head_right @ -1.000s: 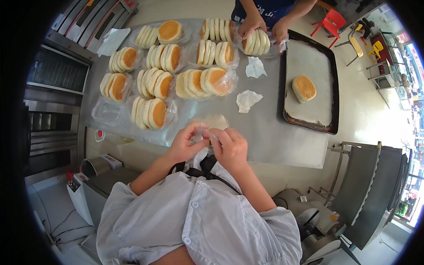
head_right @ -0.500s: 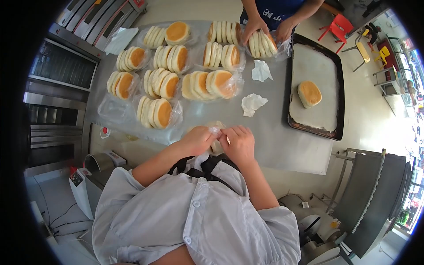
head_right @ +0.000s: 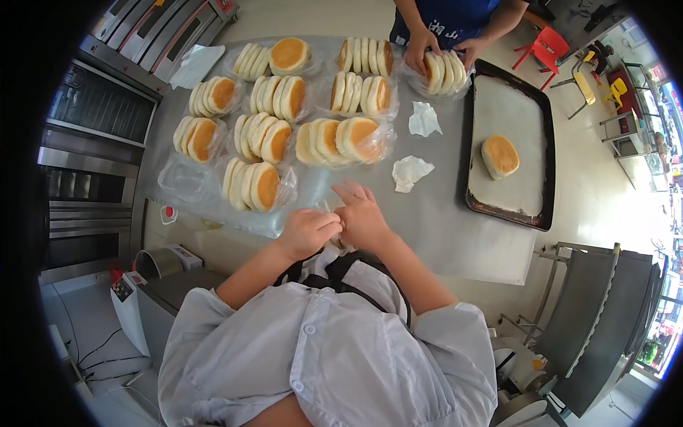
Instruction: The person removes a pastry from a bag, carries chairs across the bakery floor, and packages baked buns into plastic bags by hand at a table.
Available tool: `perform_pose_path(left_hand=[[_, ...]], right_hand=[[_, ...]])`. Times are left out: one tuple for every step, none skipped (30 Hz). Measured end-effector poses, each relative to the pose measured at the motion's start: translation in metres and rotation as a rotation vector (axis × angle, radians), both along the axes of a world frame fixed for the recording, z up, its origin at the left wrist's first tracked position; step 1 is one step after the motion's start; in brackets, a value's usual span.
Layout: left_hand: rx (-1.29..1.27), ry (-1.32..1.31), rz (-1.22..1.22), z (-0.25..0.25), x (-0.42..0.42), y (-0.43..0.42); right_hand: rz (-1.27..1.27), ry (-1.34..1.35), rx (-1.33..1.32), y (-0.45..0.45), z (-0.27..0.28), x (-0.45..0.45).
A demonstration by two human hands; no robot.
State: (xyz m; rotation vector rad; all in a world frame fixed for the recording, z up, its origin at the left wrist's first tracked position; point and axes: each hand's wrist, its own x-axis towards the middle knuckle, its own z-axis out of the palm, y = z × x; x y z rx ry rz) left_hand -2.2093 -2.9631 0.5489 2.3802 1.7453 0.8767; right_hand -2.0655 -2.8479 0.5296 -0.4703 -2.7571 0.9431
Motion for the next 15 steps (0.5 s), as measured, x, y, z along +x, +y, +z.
perform_pose_path(left_hand=[[-0.001,0.0,0.0,-0.001,0.0,0.0],[0.067,-0.089,0.063,-0.001,0.0,0.001],[0.135,-0.179,0.127,-0.002,0.0,0.001],[0.13,-0.182,0.128,-0.001,-0.001,-0.001],[0.141,-0.197,0.153,0.001,-0.003,-0.001],[0.154,-0.21,0.181,0.003,-0.006,0.0],[0.152,-0.215,0.182,0.006,-0.008,0.002],[0.139,-0.217,0.158,0.009,-0.01,0.004],[0.129,-0.216,0.13,0.011,-0.011,0.005],[0.126,-0.219,0.126,0.01,-0.01,0.004],[0.097,-0.224,0.112,0.01,-0.009,0.004],[0.072,-0.227,0.095,0.009,-0.008,0.006],[0.073,-0.227,0.086,0.008,-0.008,0.007],[0.06,-0.247,0.083,0.007,-0.008,0.005],[0.049,-0.266,0.082,0.006,-0.009,0.004]], right_hand=[[-0.021,-0.017,0.16,0.002,-0.005,-0.003],[-0.042,-0.034,0.319,0.003,-0.004,-0.006],[-0.041,-0.035,0.317,0.002,-0.001,-0.005],[-0.05,-0.015,0.367,-0.001,0.002,-0.002],[-0.061,0.005,0.419,-0.002,0.008,-0.001],[-0.06,0.003,0.419,-0.002,0.011,-0.002],[-0.021,-0.033,0.229,-0.003,0.013,-0.002],[0.015,-0.069,0.036,-0.005,0.013,0.0],[0.012,-0.071,0.035,-0.003,0.009,0.0],[0.091,-0.176,0.049,0.001,0.001,0.002],[0.169,-0.279,0.065,0.004,0.004,0.0],[0.159,-0.278,0.067,0.007,0.007,-0.001],[0.138,-0.303,0.264,0.01,0.013,0.001],[0.118,-0.329,0.458,0.01,0.019,0.003],[0.111,-0.332,0.458,0.01,0.021,0.006]])
